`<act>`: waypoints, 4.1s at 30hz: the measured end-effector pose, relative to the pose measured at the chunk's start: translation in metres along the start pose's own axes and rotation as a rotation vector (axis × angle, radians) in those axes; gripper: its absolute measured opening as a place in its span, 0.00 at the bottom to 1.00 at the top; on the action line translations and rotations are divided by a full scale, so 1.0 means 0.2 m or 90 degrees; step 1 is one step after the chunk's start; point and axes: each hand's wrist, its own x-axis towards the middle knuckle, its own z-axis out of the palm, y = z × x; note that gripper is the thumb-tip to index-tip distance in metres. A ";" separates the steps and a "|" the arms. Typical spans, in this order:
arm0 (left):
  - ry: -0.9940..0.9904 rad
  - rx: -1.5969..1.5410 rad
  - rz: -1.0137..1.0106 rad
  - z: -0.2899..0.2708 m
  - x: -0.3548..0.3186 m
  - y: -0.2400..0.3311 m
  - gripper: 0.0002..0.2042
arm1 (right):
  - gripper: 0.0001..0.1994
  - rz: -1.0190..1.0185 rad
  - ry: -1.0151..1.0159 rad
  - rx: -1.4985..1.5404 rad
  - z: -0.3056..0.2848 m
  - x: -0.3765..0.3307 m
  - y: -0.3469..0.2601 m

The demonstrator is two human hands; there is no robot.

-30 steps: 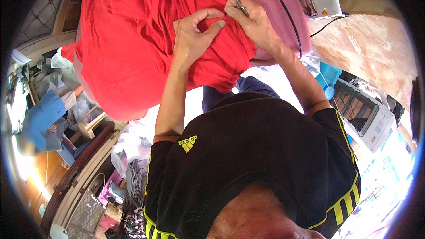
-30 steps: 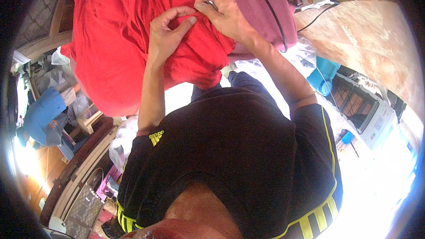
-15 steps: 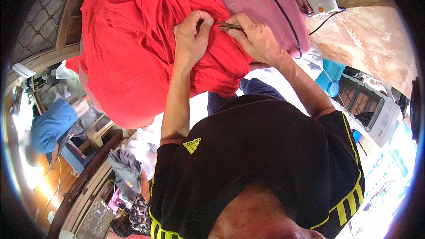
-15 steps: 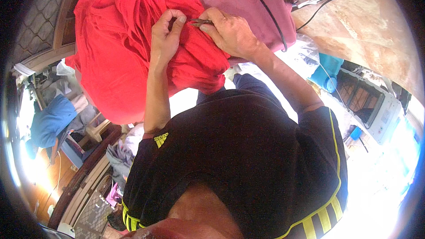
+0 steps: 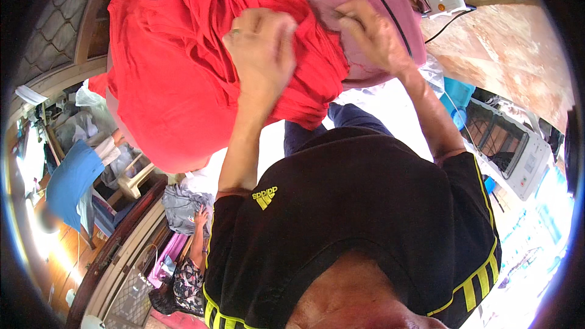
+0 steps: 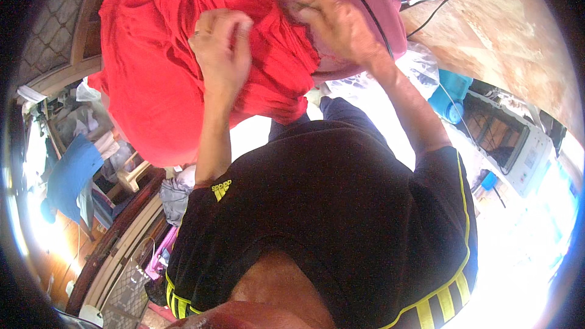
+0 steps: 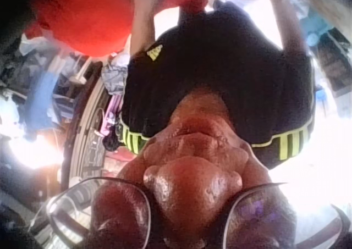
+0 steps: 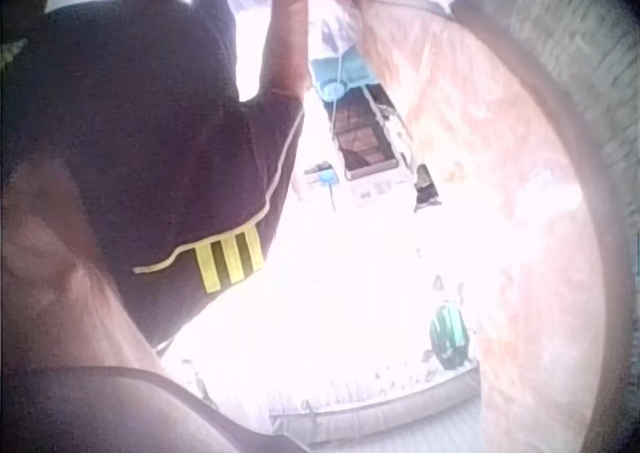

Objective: The person uses a small blade to trim loose threads and excess fabric from the edges of a red garment. They repeatedly pick at the seams and cut small protrusions to clean up the garment's finish.

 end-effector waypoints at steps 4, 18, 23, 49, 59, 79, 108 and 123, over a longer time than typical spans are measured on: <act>-0.197 -0.160 0.169 0.17 -0.11 0.40 0.10 | 0.12 -0.057 0.104 -0.173 -0.17 0.07 0.01; 0.023 -0.264 0.069 0.22 -0.07 0.37 0.15 | 0.20 -0.075 0.081 -0.074 -0.02 -0.06 -0.10; -0.208 -0.449 -0.021 0.24 -0.28 0.35 0.05 | 0.25 0.022 0.074 -0.083 -0.14 -0.14 -0.04; -0.205 -0.306 -0.102 -0.04 -0.23 0.24 0.06 | 0.12 -0.066 0.114 0.031 -0.06 -0.20 -0.02; -0.048 -0.100 -0.140 -0.04 -0.25 0.03 0.06 | 0.16 -0.118 -0.142 0.042 0.12 0.19 -0.05; -0.037 0.090 -0.087 -0.04 -0.12 0.09 0.13 | 0.18 -0.189 -0.073 0.091 0.12 -0.09 -0.03; -0.217 -0.366 -0.216 0.12 -0.10 0.05 0.02 | 0.10 -0.086 -0.136 0.095 0.01 -0.18 -0.01; -0.259 -0.232 -0.164 0.10 -0.05 0.07 0.01 | 0.09 -0.112 -0.165 0.128 -0.04 -0.16 0.06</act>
